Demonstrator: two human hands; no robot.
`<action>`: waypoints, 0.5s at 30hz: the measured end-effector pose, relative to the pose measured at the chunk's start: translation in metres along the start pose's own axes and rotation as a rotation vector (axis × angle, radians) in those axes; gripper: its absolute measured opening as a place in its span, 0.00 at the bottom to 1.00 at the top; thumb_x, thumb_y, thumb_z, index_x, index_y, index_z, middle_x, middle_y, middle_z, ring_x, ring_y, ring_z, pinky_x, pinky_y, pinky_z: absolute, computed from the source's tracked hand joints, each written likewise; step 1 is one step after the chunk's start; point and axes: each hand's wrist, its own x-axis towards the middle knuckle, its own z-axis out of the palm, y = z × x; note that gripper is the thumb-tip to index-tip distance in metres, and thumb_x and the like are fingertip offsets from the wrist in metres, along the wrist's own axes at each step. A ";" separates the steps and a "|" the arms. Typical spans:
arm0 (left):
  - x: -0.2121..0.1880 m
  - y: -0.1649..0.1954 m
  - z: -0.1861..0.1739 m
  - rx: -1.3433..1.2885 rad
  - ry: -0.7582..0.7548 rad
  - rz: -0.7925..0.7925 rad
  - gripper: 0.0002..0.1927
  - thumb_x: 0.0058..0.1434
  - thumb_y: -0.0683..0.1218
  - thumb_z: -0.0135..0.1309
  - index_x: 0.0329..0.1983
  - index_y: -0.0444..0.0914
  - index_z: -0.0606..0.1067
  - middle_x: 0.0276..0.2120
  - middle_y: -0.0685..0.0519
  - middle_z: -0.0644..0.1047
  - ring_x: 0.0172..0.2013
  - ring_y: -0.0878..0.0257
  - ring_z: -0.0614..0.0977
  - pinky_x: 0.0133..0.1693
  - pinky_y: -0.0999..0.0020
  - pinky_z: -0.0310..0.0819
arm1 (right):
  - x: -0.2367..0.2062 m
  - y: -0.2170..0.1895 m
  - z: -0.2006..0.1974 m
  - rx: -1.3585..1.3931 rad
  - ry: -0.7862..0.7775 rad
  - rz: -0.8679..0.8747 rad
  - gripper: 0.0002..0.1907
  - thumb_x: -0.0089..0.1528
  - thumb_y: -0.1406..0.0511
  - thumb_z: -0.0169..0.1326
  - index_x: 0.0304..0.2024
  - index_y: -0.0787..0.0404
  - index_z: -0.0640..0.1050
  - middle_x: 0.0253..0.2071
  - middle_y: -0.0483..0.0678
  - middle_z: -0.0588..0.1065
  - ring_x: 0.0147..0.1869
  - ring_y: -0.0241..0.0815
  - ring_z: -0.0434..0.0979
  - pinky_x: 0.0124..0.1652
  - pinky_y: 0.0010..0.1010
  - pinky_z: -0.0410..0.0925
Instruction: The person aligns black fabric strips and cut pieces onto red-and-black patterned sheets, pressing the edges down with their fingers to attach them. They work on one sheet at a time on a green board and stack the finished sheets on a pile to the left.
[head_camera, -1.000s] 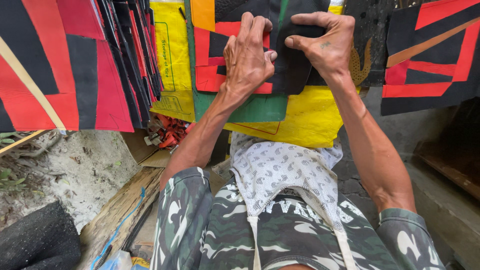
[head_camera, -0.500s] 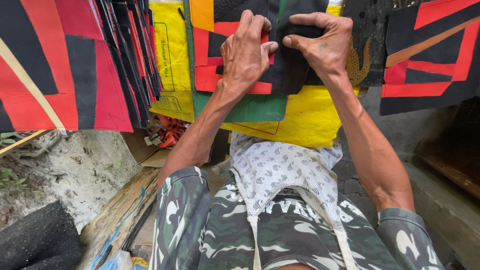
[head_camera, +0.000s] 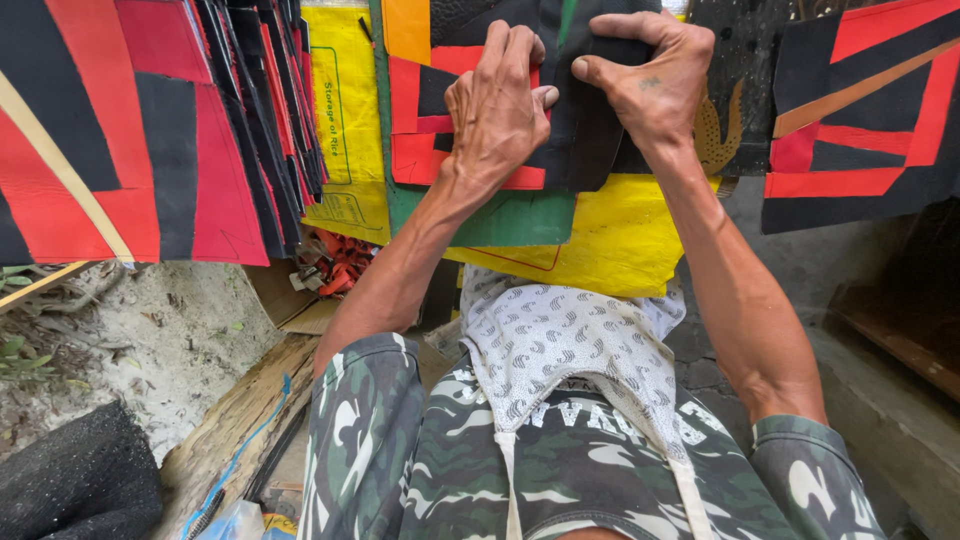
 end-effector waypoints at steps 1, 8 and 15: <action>0.000 -0.001 0.001 0.001 -0.002 -0.003 0.22 0.52 0.43 0.71 0.43 0.39 0.69 0.41 0.51 0.71 0.28 0.49 0.81 0.26 0.54 0.71 | 0.000 0.000 0.001 0.004 0.005 0.003 0.18 0.54 0.69 0.77 0.45 0.64 0.87 0.40 0.48 0.83 0.43 0.35 0.82 0.47 0.26 0.74; -0.001 -0.001 0.002 0.006 -0.003 -0.002 0.23 0.51 0.44 0.71 0.44 0.39 0.69 0.42 0.51 0.71 0.28 0.48 0.81 0.26 0.54 0.72 | -0.001 0.001 0.002 0.045 0.028 0.033 0.17 0.54 0.69 0.75 0.45 0.65 0.86 0.41 0.48 0.84 0.44 0.35 0.83 0.49 0.26 0.75; -0.001 -0.001 0.004 0.007 0.003 0.002 0.24 0.51 0.43 0.71 0.45 0.39 0.69 0.42 0.50 0.71 0.27 0.48 0.80 0.27 0.53 0.72 | -0.003 -0.001 0.003 0.061 0.048 0.024 0.17 0.55 0.70 0.75 0.46 0.65 0.86 0.42 0.48 0.84 0.45 0.36 0.83 0.49 0.27 0.76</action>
